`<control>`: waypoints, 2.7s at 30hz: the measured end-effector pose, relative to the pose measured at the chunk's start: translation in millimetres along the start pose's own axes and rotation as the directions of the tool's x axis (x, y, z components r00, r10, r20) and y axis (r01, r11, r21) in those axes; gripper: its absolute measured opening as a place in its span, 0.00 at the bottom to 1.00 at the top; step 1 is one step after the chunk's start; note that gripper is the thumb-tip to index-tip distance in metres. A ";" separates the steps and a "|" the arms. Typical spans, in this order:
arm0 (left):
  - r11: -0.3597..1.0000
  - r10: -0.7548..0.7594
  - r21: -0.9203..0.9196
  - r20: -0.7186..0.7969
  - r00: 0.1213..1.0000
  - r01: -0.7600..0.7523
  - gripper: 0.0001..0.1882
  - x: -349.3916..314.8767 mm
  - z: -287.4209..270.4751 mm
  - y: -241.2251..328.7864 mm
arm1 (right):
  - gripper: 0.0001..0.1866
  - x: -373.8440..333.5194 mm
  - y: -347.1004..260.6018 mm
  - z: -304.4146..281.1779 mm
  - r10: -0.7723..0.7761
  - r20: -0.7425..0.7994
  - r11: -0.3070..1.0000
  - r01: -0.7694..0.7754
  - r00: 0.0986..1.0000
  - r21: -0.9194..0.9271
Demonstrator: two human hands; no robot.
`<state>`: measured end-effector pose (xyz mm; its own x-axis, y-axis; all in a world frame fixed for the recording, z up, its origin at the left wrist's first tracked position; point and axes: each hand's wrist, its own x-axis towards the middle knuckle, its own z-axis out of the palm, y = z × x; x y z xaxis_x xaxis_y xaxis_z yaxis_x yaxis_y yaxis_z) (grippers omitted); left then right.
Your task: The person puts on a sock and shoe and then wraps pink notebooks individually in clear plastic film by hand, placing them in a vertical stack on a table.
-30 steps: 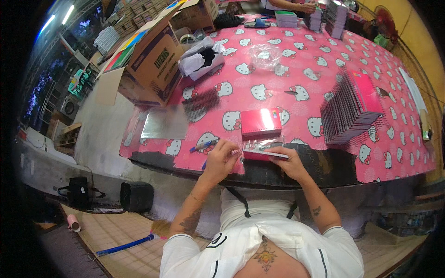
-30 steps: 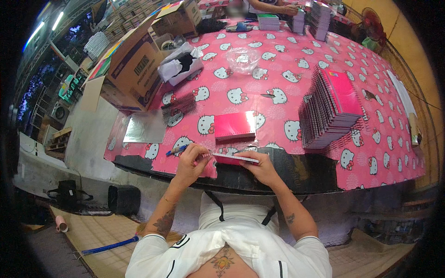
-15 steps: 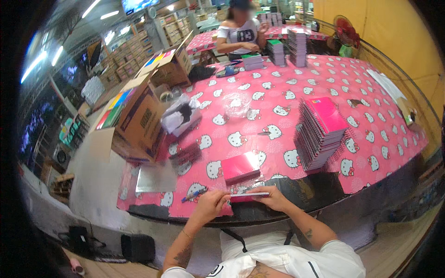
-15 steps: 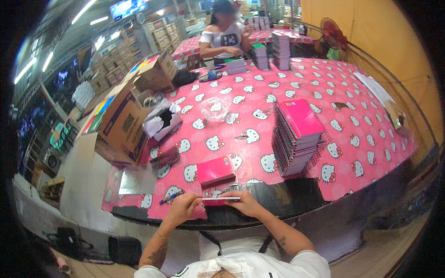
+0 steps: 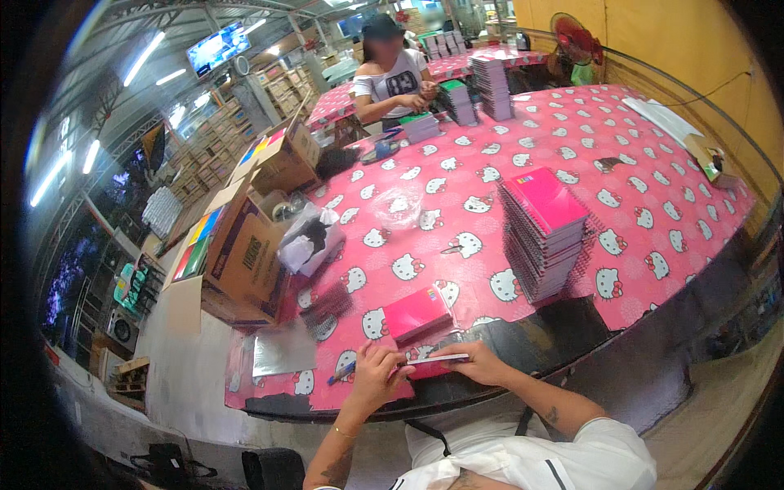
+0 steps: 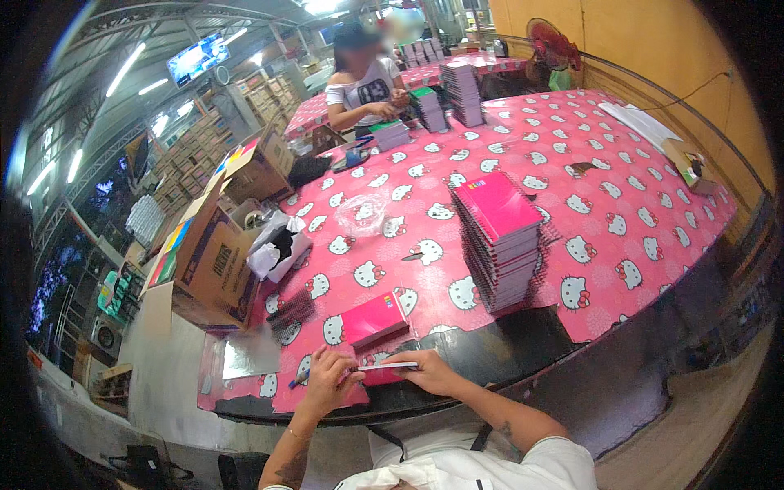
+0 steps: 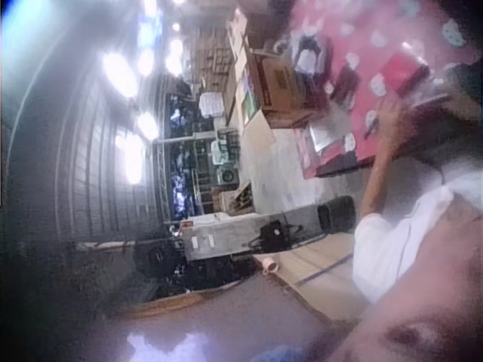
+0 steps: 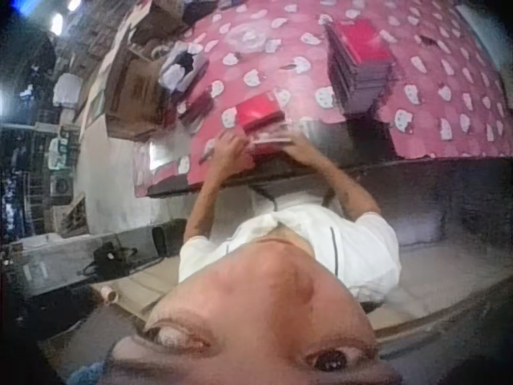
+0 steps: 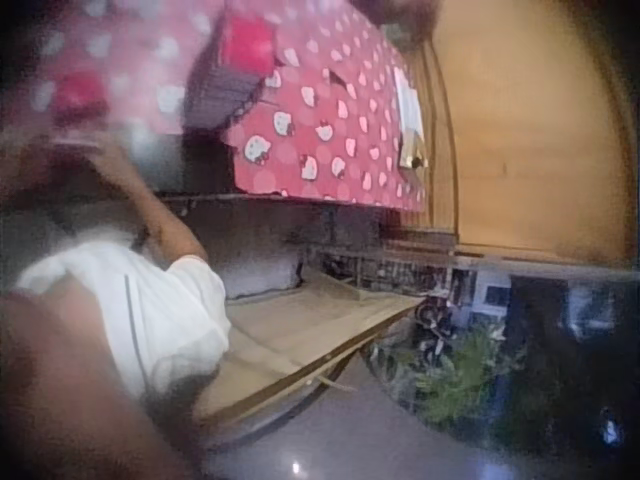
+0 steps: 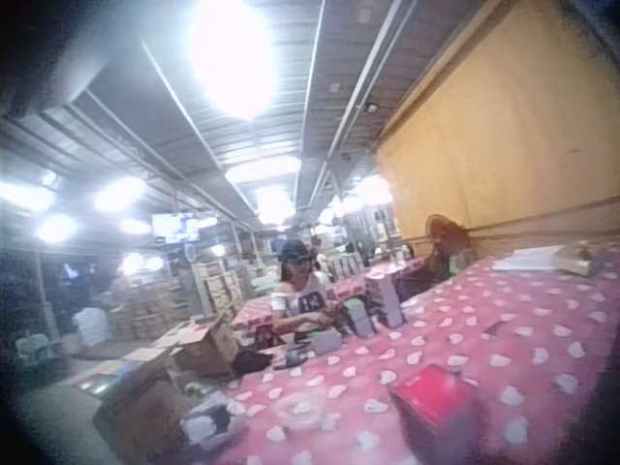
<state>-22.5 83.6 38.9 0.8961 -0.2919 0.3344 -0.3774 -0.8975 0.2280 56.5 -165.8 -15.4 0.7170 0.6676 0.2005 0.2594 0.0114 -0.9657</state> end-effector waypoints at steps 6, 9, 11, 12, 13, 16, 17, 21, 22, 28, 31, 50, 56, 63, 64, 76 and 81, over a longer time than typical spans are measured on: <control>0.924 -0.195 0.309 -0.128 0.972 0.226 0.43 -29.7 64.1 49.6 | 0.14 -2.2 -18.5 11.5 0.054 -0.235 0.966 0.008 0.971 0.257; 0.937 -0.150 0.278 -0.223 0.963 0.210 0.48 -49.1 90.7 51.5 | 0.15 -2.5 -19.6 9.8 0.061 -0.099 0.980 -0.041 0.993 0.195; 0.901 -0.193 0.362 -0.157 0.968 0.239 0.49 -28.5 74.9 47.6 | 0.16 -9.6 -2.6 20.7 0.045 -0.102 0.966 -0.017 0.994 0.258; 0.876 -0.227 0.408 -0.126 0.966 0.259 0.49 -18.1 64.9 46.1 | 0.16 -13.1 -8.5 23.1 0.113 -0.110 0.940 -0.070 0.987 0.333; 0.843 -0.255 0.460 -0.114 0.960 0.279 0.50 -10.4 59.4 45.7 | 0.16 -10.2 -21.7 17.5 0.160 -0.113 0.911 -0.103 0.981 0.398; 0.977 -0.134 0.133 -0.238 0.962 0.169 0.49 -52.0 84.1 70.8 | 0.17 -9.8 -24.5 9.4 0.117 -0.080 0.960 -0.091 0.990 0.266; 0.955 -0.147 0.222 -0.219 0.965 0.196 0.49 -45.7 86.0 64.0 | 0.17 -8.8 -19.6 12.7 0.121 -0.045 0.959 -0.105 0.992 0.264; 0.956 -0.111 0.245 -0.212 0.971 0.163 0.46 -34.0 79.9 59.5 | 0.17 -13.2 -19.7 12.8 0.150 -0.080 0.960 -0.126 0.985 0.252; 0.954 -0.083 0.258 -0.266 0.960 0.154 0.45 -42.5 83.3 62.7 | 0.17 -10.1 -21.3 9.2 0.134 -0.104 0.964 -0.106 0.985 0.244; 0.981 -0.126 0.163 0.108 0.986 0.107 0.33 -10.2 30.9 35.1 | 0.15 -3.6 7.5 -2.5 0.053 0.048 0.997 -0.056 0.997 0.058; 0.966 -0.112 0.234 -0.021 0.994 0.113 0.30 -6.7 33.9 44.5 | 0.15 -1.6 3.7 -3.8 0.021 0.081 0.994 -0.029 0.997 0.105; 0.971 -0.145 0.167 -0.148 0.978 0.170 0.44 -16.3 86.1 71.2 | 0.18 4.4 7.1 4.3 0.012 0.018 0.998 -0.013 1.000 0.064; 0.995 -0.099 0.020 0.034 0.994 0.099 0.25 11.4 36.6 52.9 | 0.17 0.8 17.0 5.1 -0.035 0.005 0.999 0.035 0.999 0.029; 0.988 -0.027 0.145 -0.159 0.987 0.050 0.36 -15.7 74.5 73.0 | 0.17 -1.3 20.6 8.7 -0.021 -0.008 1.000 0.021 1.000 0.012; 0.990 -0.029 0.133 -0.152 0.988 0.049 0.39 -23.0 80.1 73.6 | 0.17 0.3 15.9 7.6 -0.055 0.007 0.998 0.055 0.998 -0.014; 0.991 -0.064 0.114 -0.082 0.995 0.073 0.29 25.6 32.8 67.1 | 0.18 12.1 25.2 -2.2 -0.181 0.048 0.945 0.188 0.982 -0.269; 0.989 -0.132 0.097 0.197 0.971 0.115 0.30 31.2 21.5 69.0 | 0.14 17.3 22.2 -6.7 -0.108 0.127 0.980 0.127 0.986 -0.156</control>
<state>-15.6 5.5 45.4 0.9664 -0.2299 0.1146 -0.2475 -0.9529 0.1756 79.0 -158.9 -32.3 0.5971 0.7513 0.2810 0.4463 -0.0200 -0.8947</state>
